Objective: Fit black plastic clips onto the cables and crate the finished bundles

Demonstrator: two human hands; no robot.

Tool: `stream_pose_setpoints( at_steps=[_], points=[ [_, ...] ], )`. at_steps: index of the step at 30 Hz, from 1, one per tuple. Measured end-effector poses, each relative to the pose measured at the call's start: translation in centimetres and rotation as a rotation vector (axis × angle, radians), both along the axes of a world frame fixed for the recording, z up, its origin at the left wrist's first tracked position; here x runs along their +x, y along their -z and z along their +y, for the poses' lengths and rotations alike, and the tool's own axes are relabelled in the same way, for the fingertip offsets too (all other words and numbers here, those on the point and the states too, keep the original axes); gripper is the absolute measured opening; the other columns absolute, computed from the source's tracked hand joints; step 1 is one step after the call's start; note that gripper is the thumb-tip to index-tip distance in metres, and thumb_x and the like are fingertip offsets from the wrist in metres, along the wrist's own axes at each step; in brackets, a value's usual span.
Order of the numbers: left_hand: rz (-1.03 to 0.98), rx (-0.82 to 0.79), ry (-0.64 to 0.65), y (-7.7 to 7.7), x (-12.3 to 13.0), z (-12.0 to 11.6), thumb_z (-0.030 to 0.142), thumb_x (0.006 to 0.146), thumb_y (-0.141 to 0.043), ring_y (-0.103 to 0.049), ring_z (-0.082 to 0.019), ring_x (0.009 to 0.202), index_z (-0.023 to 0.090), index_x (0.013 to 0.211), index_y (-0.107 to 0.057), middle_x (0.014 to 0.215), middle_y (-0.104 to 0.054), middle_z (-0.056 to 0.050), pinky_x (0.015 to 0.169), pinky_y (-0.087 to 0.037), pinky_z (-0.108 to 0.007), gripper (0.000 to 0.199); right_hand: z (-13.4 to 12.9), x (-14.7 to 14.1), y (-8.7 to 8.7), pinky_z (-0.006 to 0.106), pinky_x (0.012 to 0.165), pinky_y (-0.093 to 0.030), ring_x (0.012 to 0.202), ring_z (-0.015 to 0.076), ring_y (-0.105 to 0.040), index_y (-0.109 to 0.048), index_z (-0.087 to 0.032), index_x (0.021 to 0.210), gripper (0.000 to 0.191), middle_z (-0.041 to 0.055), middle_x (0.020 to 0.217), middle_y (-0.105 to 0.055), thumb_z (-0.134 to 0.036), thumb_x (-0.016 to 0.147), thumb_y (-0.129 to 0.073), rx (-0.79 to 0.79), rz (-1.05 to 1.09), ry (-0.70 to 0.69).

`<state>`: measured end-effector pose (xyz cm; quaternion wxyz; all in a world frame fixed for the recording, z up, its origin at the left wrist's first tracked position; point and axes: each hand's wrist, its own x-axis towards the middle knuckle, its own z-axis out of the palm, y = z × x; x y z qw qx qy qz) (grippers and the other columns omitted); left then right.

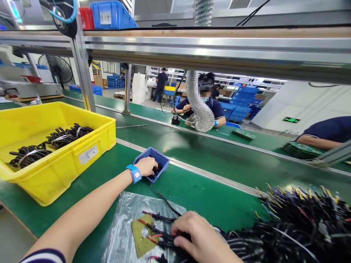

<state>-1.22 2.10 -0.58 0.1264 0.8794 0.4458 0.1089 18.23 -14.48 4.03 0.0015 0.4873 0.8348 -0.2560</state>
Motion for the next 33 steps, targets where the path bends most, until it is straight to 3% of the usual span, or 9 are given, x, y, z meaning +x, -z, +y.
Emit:
stream_pose_setpoints(
  at_steps=[4,8,13,15,18,21,24,28,33],
  points=[
    [0.004,0.001,0.036,0.2,0.0,0.3,0.017,0.071,-0.066,-0.06,-0.023,0.087,0.018,0.084,-0.07,0.091,-0.067,-0.007,0.071,-0.044,-0.026,0.014,0.2,-0.1,0.2,0.025,0.076,-0.035,0.081,0.0163,-0.058,-0.068,-0.025,0.077,0.01,-0.0033,0.08,-0.069,-0.018,0.074,-0.062,0.029,0.01,-0.021],
    [-0.022,0.022,0.062,-0.1,-0.4,0.4,0.009,0.073,-0.06,-0.062,-0.02,0.085,0.019,0.08,-0.07,0.086,-0.068,-0.005,0.072,-0.044,-0.024,0.015,0.5,0.0,0.4,0.025,0.075,-0.035,0.079,0.015,-0.058,-0.066,-0.025,0.075,0.012,-0.0041,0.078,-0.068,-0.017,0.076,-0.059,0.059,0.021,-0.033],
    [-0.133,0.108,-0.01,-1.7,-1.1,-0.7,0.008,0.079,-0.054,-0.061,-0.018,0.087,0.02,0.083,-0.067,0.09,-0.068,-0.003,0.077,-0.044,-0.025,0.018,0.6,0.0,0.5,0.025,0.074,-0.035,0.079,0.016,-0.058,-0.067,-0.025,0.076,0.014,-0.0026,0.078,-0.069,-0.017,0.077,-0.055,0.049,0.026,-0.048],
    [-0.196,0.152,-0.069,-2.6,-1.7,-2.7,0.013,0.083,-0.051,-0.06,-0.017,0.09,0.019,0.089,-0.065,0.094,-0.067,-0.004,0.081,-0.043,-0.025,0.017,0.6,0.0,0.5,0.026,0.074,-0.035,0.08,0.0165,-0.059,-0.067,-0.025,0.076,0.014,-0.0025,0.078,-0.069,-0.017,0.077,-0.055,0.05,0.031,-0.042],
    [-0.319,0.186,-0.155,-2.9,-2.8,-7.7,0.02,0.087,-0.049,-0.06,-0.014,0.086,0.017,0.091,-0.063,0.093,-0.066,-0.003,0.081,-0.044,-0.023,0.015,0.8,0.0,0.7,0.026,0.072,-0.035,0.077,0.0166,-0.059,-0.066,-0.024,0.074,0.014,-0.0025,0.076,-0.068,-0.016,0.076,-0.055,0.071,0.026,0.001],
    [-0.536,0.104,-0.19,-1.1,-3.7,-13.7,0.02,0.084,-0.054,-0.061,-0.013,0.074,0.02,0.08,-0.063,0.079,-0.066,0.0,0.071,-0.047,-0.021,0.01,0.8,-0.1,1.0,0.025,0.068,-0.036,0.074,0.0168,-0.059,-0.065,-0.024,0.072,0.015,-0.0024,0.074,-0.067,-0.016,0.077,-0.053,0.105,0.01,0.06],
    [-0.577,0.024,-0.089,1.7,-3.8,-18.1,0.02,0.086,-0.051,-0.062,-0.013,0.073,0.022,0.083,-0.064,0.079,-0.068,-0.001,0.069,-0.05,-0.02,0.014,0.7,-0.1,1.3,0.026,0.067,-0.036,0.073,0.0175,-0.059,-0.064,-0.024,0.071,0.015,-0.0023,0.072,-0.067,-0.016,0.077,-0.053,0.138,-0.005,0.052],
    [-0.552,0.046,0.06,3.5,-3.5,-20.2,0.016,0.088,-0.043,-0.064,-0.015,0.081,0.021,0.091,-0.063,0.087,-0.068,-0.005,0.075,-0.052,-0.021,0.022,0.6,-0.1,1.5,0.026,0.069,-0.035,0.073,0.0169,-0.058,-0.063,-0.023,0.07,0.014,-0.0024,0.071,-0.067,-0.017,0.078,-0.054,0.16,-0.004,0.028],
    [-0.539,-0.037,0.064,2.4,-4.0,-20.1,0.007,0.083,-0.043,-0.061,-0.016,0.094,0.021,0.09,-0.061,0.095,-0.067,-0.004,0.084,-0.05,-0.024,0.025,0.5,-0.1,1.6,0.026,0.069,-0.035,0.072,0.0165,-0.058,-0.062,-0.023,0.069,0.014,-0.0029,0.071,-0.066,-0.019,0.08,-0.053,0.187,0.002,0.004]
  ],
)
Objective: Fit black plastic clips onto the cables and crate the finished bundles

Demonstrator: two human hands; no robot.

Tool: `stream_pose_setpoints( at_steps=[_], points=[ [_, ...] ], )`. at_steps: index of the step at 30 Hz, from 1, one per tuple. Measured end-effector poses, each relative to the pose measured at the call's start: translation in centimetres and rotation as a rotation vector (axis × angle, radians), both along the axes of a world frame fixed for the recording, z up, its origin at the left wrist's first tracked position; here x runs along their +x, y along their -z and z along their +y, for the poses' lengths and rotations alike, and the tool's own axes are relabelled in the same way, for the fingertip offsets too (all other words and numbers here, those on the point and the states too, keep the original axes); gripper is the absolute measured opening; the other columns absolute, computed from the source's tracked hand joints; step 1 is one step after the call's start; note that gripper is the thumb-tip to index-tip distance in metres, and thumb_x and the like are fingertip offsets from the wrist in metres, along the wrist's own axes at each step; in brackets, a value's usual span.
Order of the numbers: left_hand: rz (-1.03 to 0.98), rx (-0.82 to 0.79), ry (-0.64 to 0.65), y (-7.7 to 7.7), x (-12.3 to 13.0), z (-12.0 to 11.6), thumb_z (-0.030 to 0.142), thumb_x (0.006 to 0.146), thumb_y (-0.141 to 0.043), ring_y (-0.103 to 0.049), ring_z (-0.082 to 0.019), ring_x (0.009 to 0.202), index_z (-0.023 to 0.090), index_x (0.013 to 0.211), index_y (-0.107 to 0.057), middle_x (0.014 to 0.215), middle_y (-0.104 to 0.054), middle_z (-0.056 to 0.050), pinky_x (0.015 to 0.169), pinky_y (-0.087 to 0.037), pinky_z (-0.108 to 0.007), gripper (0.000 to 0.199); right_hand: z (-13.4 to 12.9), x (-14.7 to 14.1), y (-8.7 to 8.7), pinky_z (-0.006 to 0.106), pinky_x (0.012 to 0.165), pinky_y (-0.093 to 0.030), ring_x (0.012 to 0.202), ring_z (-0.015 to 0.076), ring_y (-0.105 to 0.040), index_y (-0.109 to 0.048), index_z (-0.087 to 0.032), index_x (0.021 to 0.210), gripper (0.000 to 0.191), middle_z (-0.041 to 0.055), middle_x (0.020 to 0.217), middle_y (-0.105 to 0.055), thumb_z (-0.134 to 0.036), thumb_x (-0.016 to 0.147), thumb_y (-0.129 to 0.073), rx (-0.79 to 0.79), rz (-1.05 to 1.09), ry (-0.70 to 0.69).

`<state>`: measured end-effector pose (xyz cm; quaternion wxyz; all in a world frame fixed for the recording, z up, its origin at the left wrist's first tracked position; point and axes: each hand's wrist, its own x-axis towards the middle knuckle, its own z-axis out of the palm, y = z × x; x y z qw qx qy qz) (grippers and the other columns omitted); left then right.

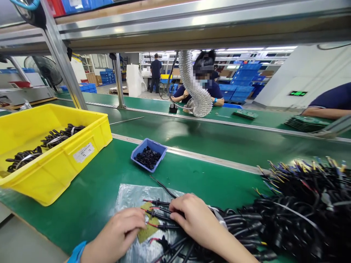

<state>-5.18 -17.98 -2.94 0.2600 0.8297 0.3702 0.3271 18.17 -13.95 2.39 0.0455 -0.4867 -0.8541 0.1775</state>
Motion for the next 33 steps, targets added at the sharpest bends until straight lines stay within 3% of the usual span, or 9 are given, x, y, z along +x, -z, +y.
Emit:
stream_pose_setpoints(
  at_steps=[4,11,19,23,26,28,30,33],
  points=[
    [0.092,0.057,0.021,-1.1,-0.8,0.5,0.002,0.081,-0.036,-0.057,-0.017,0.101,0.022,0.097,-0.059,0.101,-0.066,-0.004,0.089,-0.044,-0.03,0.035,-0.1,0.1,0.1,0.027,0.069,-0.036,0.071,0.017,-0.058,-0.061,-0.022,0.068,0.014,-0.0022,0.071,-0.066,-0.019,0.08,-0.054,0.001,-0.016,-0.007],
    [0.486,0.133,0.267,-2.3,-1.0,1.8,0.005,0.087,-0.041,-0.051,-0.019,0.108,0.024,0.097,-0.059,0.111,-0.064,0.002,0.089,-0.036,-0.032,0.028,-0.1,0.1,-0.1,0.027,0.068,-0.036,0.07,0.0169,-0.058,-0.062,-0.022,0.069,0.015,-0.0019,0.069,-0.066,-0.018,0.081,-0.054,0.018,-0.004,-0.019],
    [0.572,0.341,0.124,-1.4,-0.7,1.2,0.017,0.092,-0.037,-0.053,-0.016,0.085,0.019,0.098,-0.057,0.085,-0.061,-0.004,0.079,-0.04,-0.029,0.021,-0.2,0.3,0.3,0.027,0.068,-0.035,0.07,0.0166,-0.056,-0.06,-0.021,0.068,0.013,-0.0015,0.069,-0.065,-0.02,0.08,-0.055,-0.005,0.028,-0.006],
    [0.564,0.339,0.119,-0.7,-0.6,1.0,0.017,0.092,-0.036,-0.052,-0.017,0.082,0.018,0.093,-0.058,0.08,-0.059,-0.004,0.076,-0.04,-0.029,0.022,-0.2,0.3,0.1,0.027,0.066,-0.034,0.068,0.017,-0.055,-0.057,-0.021,0.068,0.01,-0.0011,0.068,-0.063,-0.019,0.078,-0.055,-0.017,0.034,0.012],
    [0.499,0.233,0.119,-0.8,-0.7,1.0,0.015,0.091,-0.037,-0.051,-0.017,0.081,0.019,0.091,-0.059,0.079,-0.059,-0.003,0.074,-0.04,-0.028,0.023,-0.2,0.2,-0.1,0.027,0.065,-0.033,0.069,0.0172,-0.054,-0.057,-0.022,0.076,0.006,-0.0018,0.07,-0.063,-0.017,0.077,-0.055,-0.023,0.08,0.029],
    [0.4,0.081,0.108,-1.2,-0.7,1.2,0.014,0.09,-0.04,-0.051,-0.017,0.083,0.02,0.091,-0.06,0.082,-0.06,-0.004,0.075,-0.039,-0.029,0.021,-0.2,0.3,-0.1,0.026,0.066,-0.033,0.07,0.0171,-0.055,-0.056,-0.023,0.079,0.007,-0.0026,0.071,-0.063,-0.016,0.077,-0.055,-0.042,0.12,0.035],
    [0.224,-0.162,0.05,-1.7,-0.5,1.7,0.016,0.087,-0.045,-0.052,-0.017,0.084,0.02,0.091,-0.06,0.087,-0.061,-0.004,0.077,-0.04,-0.029,0.016,-0.2,0.4,-0.2,0.026,0.066,-0.032,0.07,0.0169,-0.055,-0.056,-0.023,0.077,0.006,-0.0034,0.069,-0.063,-0.017,0.077,-0.055,-0.065,0.154,0.045],
    [-0.209,-0.62,-0.091,-2.2,0.3,2.8,0.027,0.08,-0.057,-0.055,-0.015,0.078,0.017,0.09,-0.058,0.084,-0.06,-0.002,0.073,-0.043,-0.027,0.014,-0.1,0.5,-0.3,0.025,0.064,-0.032,0.067,0.0157,-0.055,-0.056,-0.023,0.074,0.005,-0.004,0.066,-0.062,-0.019,0.077,-0.056,-0.092,0.202,0.079]
  ],
)
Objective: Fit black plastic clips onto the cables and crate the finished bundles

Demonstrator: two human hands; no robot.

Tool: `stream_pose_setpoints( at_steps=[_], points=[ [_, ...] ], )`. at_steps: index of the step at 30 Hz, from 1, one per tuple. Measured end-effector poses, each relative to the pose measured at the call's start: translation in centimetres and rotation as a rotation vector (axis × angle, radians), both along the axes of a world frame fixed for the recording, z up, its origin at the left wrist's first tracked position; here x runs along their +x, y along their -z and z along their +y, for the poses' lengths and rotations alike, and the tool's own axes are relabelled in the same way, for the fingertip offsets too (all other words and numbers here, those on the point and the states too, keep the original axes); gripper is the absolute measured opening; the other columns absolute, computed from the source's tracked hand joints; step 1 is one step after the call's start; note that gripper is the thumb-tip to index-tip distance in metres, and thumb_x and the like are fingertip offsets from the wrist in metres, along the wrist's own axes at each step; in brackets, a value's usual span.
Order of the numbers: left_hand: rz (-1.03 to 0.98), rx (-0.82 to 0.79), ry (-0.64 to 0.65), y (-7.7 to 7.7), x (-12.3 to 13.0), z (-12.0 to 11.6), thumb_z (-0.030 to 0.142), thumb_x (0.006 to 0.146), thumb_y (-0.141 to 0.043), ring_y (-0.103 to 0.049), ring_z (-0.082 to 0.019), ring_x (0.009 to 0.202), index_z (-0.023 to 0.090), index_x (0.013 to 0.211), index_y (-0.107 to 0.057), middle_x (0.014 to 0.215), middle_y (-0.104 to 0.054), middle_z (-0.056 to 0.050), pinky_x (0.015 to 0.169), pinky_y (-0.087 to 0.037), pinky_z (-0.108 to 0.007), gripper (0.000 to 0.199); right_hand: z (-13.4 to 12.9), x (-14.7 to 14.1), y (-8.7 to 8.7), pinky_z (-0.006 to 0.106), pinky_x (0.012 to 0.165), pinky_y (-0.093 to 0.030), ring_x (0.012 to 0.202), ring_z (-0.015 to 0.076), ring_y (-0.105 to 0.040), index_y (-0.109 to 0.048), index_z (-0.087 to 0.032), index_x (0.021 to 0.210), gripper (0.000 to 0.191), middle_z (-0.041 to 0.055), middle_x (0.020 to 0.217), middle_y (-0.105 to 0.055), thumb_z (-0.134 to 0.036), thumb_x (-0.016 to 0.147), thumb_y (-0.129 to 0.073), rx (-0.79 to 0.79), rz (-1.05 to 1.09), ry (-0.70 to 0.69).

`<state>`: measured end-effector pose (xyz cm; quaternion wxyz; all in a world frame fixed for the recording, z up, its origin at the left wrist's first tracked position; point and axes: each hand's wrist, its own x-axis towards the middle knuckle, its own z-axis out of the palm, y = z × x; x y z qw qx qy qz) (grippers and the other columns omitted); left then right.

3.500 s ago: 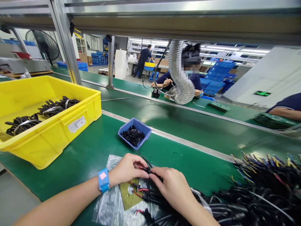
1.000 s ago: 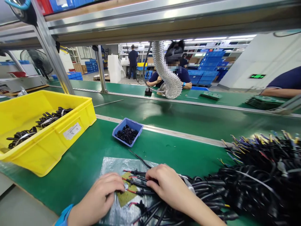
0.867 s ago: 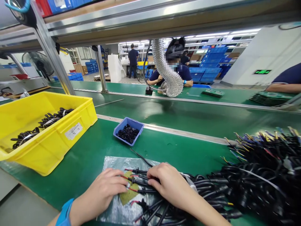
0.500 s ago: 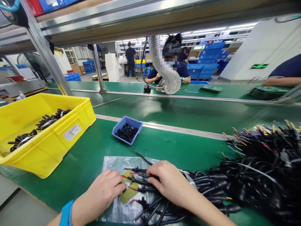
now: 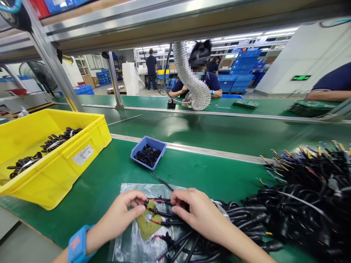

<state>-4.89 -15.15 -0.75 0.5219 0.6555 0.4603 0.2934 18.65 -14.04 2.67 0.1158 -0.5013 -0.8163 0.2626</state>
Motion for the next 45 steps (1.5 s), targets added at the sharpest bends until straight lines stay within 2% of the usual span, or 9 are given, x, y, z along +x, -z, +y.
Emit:
stream_pose_setpoints(
  at_steps=[2,5,16,22,27,32,35,40,45],
  points=[
    [-0.25,-0.242,-0.123,-0.1,0.8,0.6,0.034,0.074,-0.065,-0.057,-0.014,0.073,0.016,0.089,-0.054,0.076,-0.059,-0.001,0.07,-0.044,-0.026,0.026,0.1,0.0,0.0,0.024,0.063,-0.033,0.065,0.0148,-0.055,-0.056,-0.022,0.073,0.005,-0.004,0.065,-0.062,-0.019,0.077,-0.055,-0.006,0.03,0.027],
    [-0.444,-0.431,-0.209,0.0,1.9,1.1,0.035,0.065,-0.074,-0.059,-0.012,0.07,0.014,0.09,-0.053,0.071,-0.06,0.001,0.07,-0.045,-0.025,0.038,0.1,0.0,-0.1,0.024,0.063,-0.033,0.065,0.0144,-0.055,-0.056,-0.022,0.072,0.005,-0.0038,0.065,-0.062,-0.018,0.076,-0.056,0.002,0.058,0.054],
    [-0.533,-0.499,-0.238,-0.1,3.0,1.0,0.03,0.063,-0.077,-0.06,-0.01,0.067,0.013,0.089,-0.054,0.074,-0.063,-0.001,0.07,-0.048,-0.023,0.039,0.0,-0.1,0.0,0.024,0.062,-0.033,0.062,0.0144,-0.055,-0.058,-0.022,0.068,0.009,-0.0033,0.063,-0.062,-0.018,0.074,-0.054,0.015,0.031,0.101],
    [-0.422,-0.339,-0.193,0.3,2.9,1.2,0.03,0.066,-0.072,-0.058,-0.011,0.065,0.013,0.084,-0.055,0.067,-0.06,0.0,0.065,-0.046,-0.023,0.031,0.1,-0.1,-0.1,0.022,0.059,-0.033,0.06,0.0134,-0.054,-0.058,-0.022,0.065,0.01,-0.0039,0.06,-0.061,-0.017,0.073,-0.054,0.021,0.051,0.084],
    [-0.154,-0.096,-0.151,0.4,3.6,0.9,0.018,0.069,-0.062,-0.057,-0.013,0.069,0.014,0.082,-0.06,0.076,-0.06,-0.002,0.064,-0.046,-0.023,0.014,0.0,0.0,-0.3,0.021,0.058,-0.033,0.058,0.012,-0.054,-0.06,-0.022,0.067,0.008,-0.0046,0.06,-0.06,-0.017,0.072,-0.058,0.001,0.074,-0.008],
    [-0.038,-0.037,-0.086,-0.3,4.7,0.9,0.016,0.071,-0.058,-0.059,-0.015,0.073,0.015,0.083,-0.062,0.084,-0.062,-0.004,0.065,-0.047,-0.023,0.013,-0.2,0.0,0.3,0.025,0.069,-0.034,0.072,0.0164,-0.057,-0.06,-0.021,0.068,0.018,-0.0007,0.07,-0.064,-0.021,0.084,-0.05,0.097,-0.04,-0.038],
    [0.045,0.09,-0.071,-0.8,4.8,1.3,0.015,0.072,-0.059,-0.059,-0.017,0.076,0.016,0.079,-0.063,0.08,-0.063,-0.003,0.071,-0.046,-0.025,0.008,-0.1,0.2,0.6,0.026,0.07,-0.034,0.069,0.0161,-0.055,-0.056,-0.02,0.066,0.025,-0.0004,0.067,-0.061,-0.018,0.088,-0.044,0.124,-0.084,-0.107],
    [0.143,0.36,0.068,-0.8,4.5,2.0,0.012,0.076,-0.058,-0.058,-0.017,0.078,0.018,0.077,-0.065,0.078,-0.065,-0.004,0.074,-0.044,-0.025,0.009,0.0,0.4,0.7,0.025,0.069,-0.033,0.063,0.0136,-0.051,-0.049,-0.02,0.064,0.026,-0.0029,0.062,-0.056,-0.018,0.089,-0.043,0.124,-0.077,-0.164],
    [0.151,0.472,0.16,-0.4,4.6,2.3,0.012,0.079,-0.056,-0.059,-0.017,0.078,0.016,0.081,-0.066,0.079,-0.064,-0.006,0.073,-0.044,-0.025,0.011,0.1,0.3,0.7,0.025,0.067,-0.032,0.06,0.0126,-0.048,-0.046,-0.019,0.062,0.027,-0.004,0.06,-0.053,-0.018,0.088,-0.044,0.117,-0.069,-0.136]
  ],
)
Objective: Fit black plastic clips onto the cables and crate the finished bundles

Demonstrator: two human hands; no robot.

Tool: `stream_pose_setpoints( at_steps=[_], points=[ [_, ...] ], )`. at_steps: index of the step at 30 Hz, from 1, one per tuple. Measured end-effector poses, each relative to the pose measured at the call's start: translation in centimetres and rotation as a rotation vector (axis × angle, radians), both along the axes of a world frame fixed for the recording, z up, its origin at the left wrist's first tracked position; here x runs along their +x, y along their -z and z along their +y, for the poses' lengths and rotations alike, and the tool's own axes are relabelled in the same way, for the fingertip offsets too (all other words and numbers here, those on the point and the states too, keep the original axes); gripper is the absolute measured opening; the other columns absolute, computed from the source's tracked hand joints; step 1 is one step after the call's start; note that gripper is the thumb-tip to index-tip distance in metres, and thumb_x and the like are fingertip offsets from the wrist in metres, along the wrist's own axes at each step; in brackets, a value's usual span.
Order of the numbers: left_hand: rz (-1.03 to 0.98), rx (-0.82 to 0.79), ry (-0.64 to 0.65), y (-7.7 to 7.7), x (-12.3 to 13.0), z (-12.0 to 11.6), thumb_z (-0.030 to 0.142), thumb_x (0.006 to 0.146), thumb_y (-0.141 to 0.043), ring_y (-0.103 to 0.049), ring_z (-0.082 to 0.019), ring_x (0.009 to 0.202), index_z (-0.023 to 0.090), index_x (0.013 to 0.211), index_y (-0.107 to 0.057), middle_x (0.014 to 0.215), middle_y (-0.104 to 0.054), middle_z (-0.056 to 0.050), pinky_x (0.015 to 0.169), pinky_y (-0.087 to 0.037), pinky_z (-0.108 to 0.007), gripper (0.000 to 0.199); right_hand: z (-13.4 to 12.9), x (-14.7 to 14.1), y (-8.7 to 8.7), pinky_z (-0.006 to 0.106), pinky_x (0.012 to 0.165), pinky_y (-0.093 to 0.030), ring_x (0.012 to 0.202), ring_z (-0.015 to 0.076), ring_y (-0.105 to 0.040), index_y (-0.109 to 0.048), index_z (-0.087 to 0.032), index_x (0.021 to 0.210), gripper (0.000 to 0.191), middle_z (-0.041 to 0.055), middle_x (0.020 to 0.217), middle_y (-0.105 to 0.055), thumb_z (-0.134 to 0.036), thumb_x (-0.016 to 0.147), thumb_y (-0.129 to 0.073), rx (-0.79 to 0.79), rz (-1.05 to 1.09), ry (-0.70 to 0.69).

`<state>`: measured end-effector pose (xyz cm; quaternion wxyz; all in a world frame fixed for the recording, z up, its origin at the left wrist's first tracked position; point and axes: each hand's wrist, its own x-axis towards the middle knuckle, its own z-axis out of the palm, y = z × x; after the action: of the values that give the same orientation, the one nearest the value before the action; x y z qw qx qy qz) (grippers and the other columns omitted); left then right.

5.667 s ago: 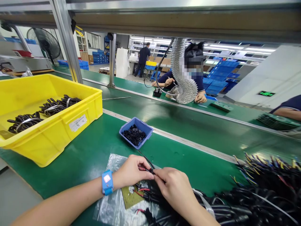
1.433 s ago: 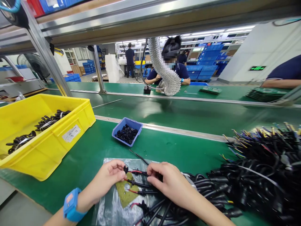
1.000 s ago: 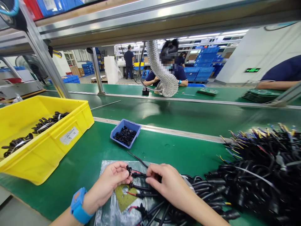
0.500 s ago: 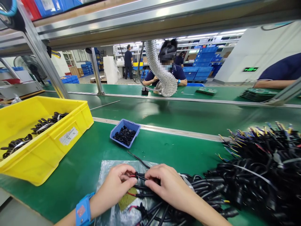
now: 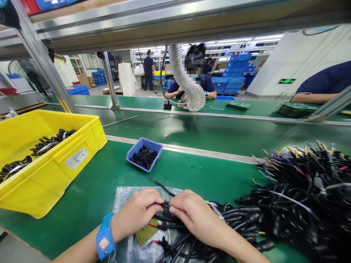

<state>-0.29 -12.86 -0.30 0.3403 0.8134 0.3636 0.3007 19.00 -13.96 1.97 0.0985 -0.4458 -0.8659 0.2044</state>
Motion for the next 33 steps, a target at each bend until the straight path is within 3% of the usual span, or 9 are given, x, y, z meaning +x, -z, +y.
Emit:
stream_pose_setpoints(
  at_steps=[9,20,27,33],
  points=[
    [-0.037,-0.09,-0.025,-0.3,1.4,-0.1,0.011,0.074,-0.061,-0.057,-0.015,0.072,0.018,0.074,-0.067,0.073,-0.063,-0.002,0.068,-0.042,-0.023,0.009,-0.2,-0.2,0.3,0.026,0.066,-0.032,0.06,0.0142,-0.049,-0.049,-0.019,0.059,0.027,-0.0017,0.057,-0.054,-0.015,0.086,-0.044,0.058,0.028,0.008],
    [-0.155,-0.319,-0.116,0.2,1.1,0.7,0.011,0.066,-0.062,-0.058,-0.014,0.069,0.017,0.073,-0.069,0.073,-0.066,-0.001,0.065,-0.044,-0.022,0.012,-0.2,-0.6,0.2,0.028,0.067,-0.034,0.06,0.0167,-0.05,-0.055,-0.019,0.061,0.028,0.0007,0.056,-0.056,-0.017,0.087,-0.044,0.138,-0.161,0.055],
    [-0.21,-0.435,-0.141,0.6,2.0,0.4,0.013,0.064,-0.064,-0.057,-0.014,0.066,0.015,0.072,-0.069,0.072,-0.066,-0.002,0.063,-0.044,-0.023,0.01,-0.2,-0.4,0.6,0.028,0.065,-0.034,0.056,0.0155,-0.046,-0.052,-0.018,0.054,0.031,0.0005,0.051,-0.053,-0.014,0.084,-0.046,0.215,-0.082,0.028],
    [-0.203,-0.436,-0.152,0.4,2.2,0.2,0.013,0.062,-0.065,-0.057,-0.015,0.065,0.015,0.071,-0.07,0.07,-0.066,-0.002,0.063,-0.044,-0.023,0.01,-0.2,-0.2,0.9,0.03,0.067,-0.037,0.056,0.0157,-0.047,-0.054,-0.019,0.054,0.031,0.0006,0.051,-0.052,-0.014,0.084,-0.046,0.254,-0.014,0.037]
  ],
)
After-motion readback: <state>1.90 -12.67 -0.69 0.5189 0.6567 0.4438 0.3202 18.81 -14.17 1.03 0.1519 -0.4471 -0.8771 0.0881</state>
